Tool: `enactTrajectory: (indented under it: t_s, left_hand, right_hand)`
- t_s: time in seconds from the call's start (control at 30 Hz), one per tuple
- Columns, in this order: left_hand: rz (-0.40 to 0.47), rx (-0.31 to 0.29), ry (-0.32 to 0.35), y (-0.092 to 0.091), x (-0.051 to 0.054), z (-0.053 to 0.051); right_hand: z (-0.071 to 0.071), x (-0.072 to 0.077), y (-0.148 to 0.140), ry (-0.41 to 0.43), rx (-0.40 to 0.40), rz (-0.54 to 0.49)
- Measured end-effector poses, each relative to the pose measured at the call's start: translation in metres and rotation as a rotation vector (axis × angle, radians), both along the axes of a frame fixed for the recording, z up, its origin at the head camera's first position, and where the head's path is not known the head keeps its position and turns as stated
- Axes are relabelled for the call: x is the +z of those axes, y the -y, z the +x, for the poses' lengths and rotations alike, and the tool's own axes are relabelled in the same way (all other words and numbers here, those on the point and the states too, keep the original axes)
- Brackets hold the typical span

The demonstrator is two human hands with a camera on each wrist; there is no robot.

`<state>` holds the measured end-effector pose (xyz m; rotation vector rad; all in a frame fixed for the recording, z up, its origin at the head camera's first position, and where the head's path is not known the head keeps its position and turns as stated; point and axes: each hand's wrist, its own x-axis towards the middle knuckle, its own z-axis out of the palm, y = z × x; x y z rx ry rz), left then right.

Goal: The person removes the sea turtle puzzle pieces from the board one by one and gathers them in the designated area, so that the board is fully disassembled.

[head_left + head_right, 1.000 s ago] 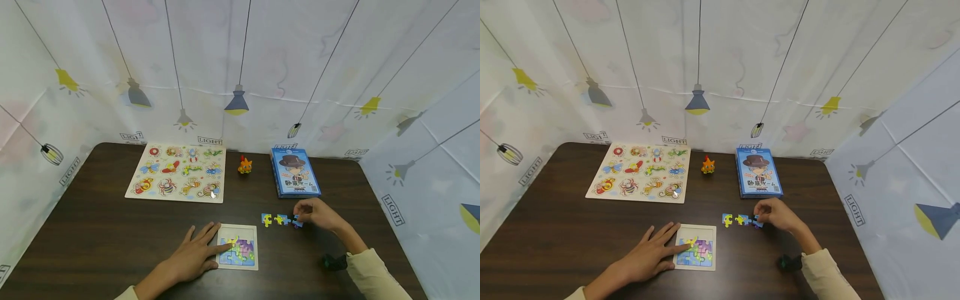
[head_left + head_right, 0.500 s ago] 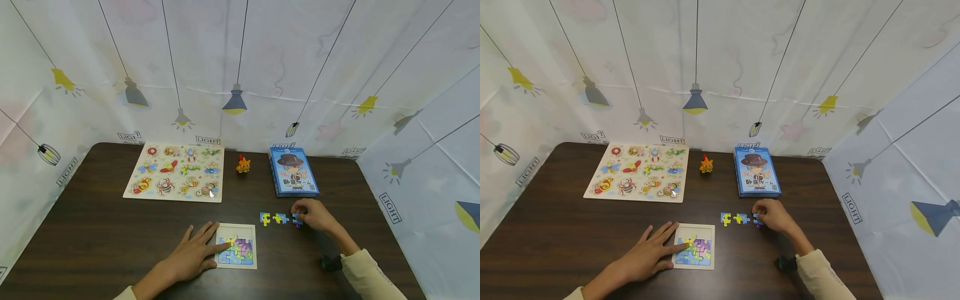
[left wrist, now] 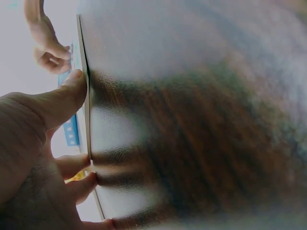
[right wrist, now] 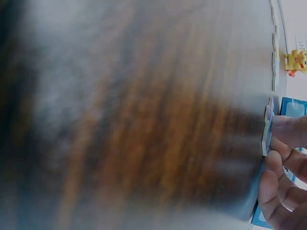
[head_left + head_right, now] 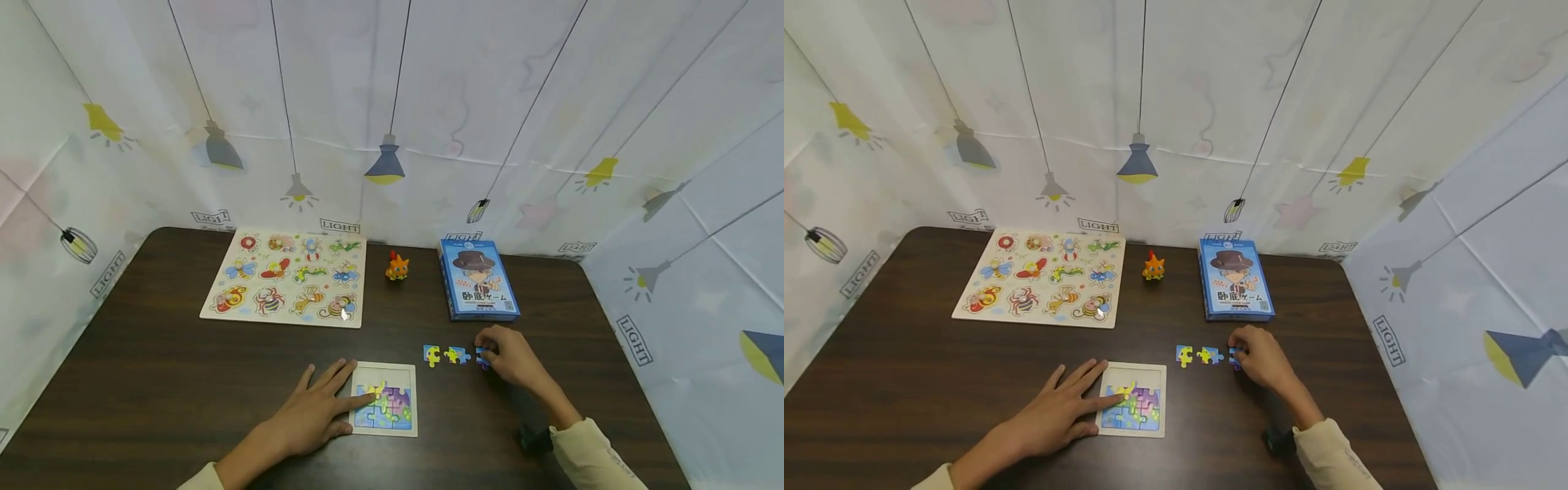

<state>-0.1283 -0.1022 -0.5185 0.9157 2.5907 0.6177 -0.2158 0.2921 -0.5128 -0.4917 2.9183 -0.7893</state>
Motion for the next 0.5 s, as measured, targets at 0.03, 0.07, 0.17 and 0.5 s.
enactTrajectory:
  t_s: [0.03,0.07,0.17,0.5]
  left_hand:
    - [0.0,0.0,-0.002,0.0,0.0,0.0]
    - [0.0,-0.001,-0.004,0.0,0.0,0.0]
    - [0.002,-0.003,-0.005,0.001,0.0,0.001]
    - [-0.016,-0.009,-0.018,0.002,-0.004,-0.003]
  right_hand:
    - [0.001,0.0,0.001,-0.013,-0.007,0.0]
    - [0.002,0.001,0.003,-0.035,-0.014,0.002]
    - [0.006,0.004,0.016,-0.135,-0.014,-0.018]
    - [0.03,0.021,0.121,-0.109,0.354,0.003]
